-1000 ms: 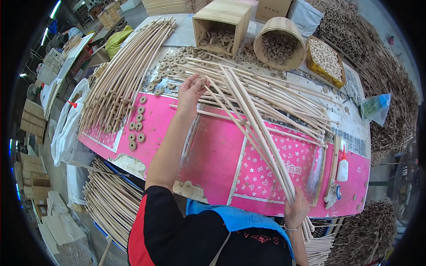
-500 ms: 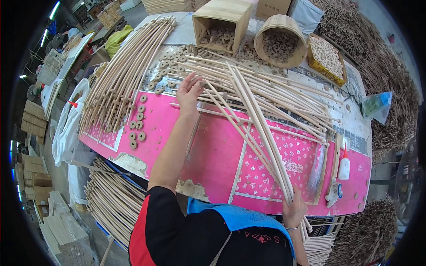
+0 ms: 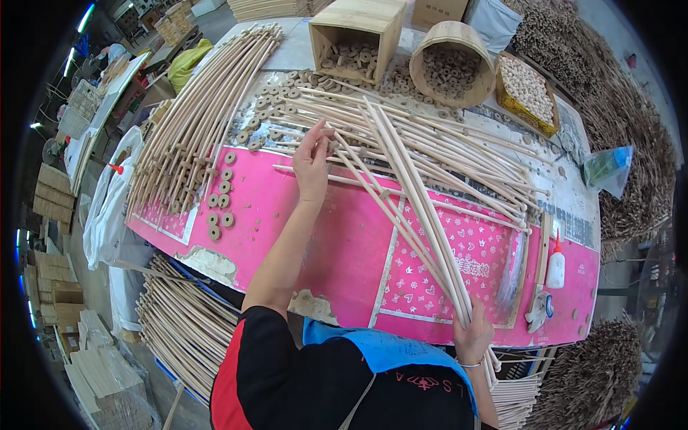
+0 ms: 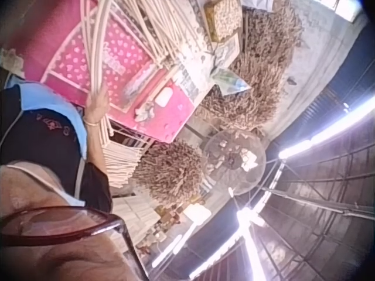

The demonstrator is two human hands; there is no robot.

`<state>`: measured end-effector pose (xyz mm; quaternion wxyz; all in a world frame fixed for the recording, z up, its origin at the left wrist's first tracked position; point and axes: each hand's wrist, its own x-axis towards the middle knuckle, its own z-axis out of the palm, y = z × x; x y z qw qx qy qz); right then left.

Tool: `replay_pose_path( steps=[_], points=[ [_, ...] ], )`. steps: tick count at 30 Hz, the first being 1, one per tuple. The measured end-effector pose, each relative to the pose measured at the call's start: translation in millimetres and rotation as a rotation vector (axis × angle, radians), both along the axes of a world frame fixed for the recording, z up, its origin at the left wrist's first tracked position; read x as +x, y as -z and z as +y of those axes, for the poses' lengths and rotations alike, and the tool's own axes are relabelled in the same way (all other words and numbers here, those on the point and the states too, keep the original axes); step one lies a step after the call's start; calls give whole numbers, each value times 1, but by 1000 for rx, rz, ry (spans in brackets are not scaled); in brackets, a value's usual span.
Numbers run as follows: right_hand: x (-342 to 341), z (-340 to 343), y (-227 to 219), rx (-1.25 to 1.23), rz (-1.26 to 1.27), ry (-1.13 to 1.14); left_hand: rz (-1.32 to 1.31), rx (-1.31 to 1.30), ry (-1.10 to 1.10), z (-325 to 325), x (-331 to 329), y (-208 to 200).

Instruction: Assembling small wooden rings onto wooden sticks in a factory setting.

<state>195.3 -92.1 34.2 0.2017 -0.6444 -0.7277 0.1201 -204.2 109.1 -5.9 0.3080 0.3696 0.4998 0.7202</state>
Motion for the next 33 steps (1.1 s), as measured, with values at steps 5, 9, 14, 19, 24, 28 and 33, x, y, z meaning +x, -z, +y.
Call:
replay_pose_path(
  steps=[5,9,14,19,24,28,33],
  points=[
    [-10,7,-7,-3,29,11,115,88,-121,-8,12,-24],
    [-14,15,-8,46,13,-4,-142,73,-102,-11,10,-34],
    [-21,23,-14,94,26,-8,-334,32,-16,-12,-4,-31],
    [-42,51,-33,64,16,-36,-393,-180,217,-41,52,-42],
    [-66,78,-30,19,105,-101,-638,-262,439,-76,106,-11],
    [-70,96,-28,-1,97,-158,-730,-188,729,-76,90,-29],
    [-62,122,-18,-139,335,-234,-648,-230,627,-82,83,-33]
  ],
)
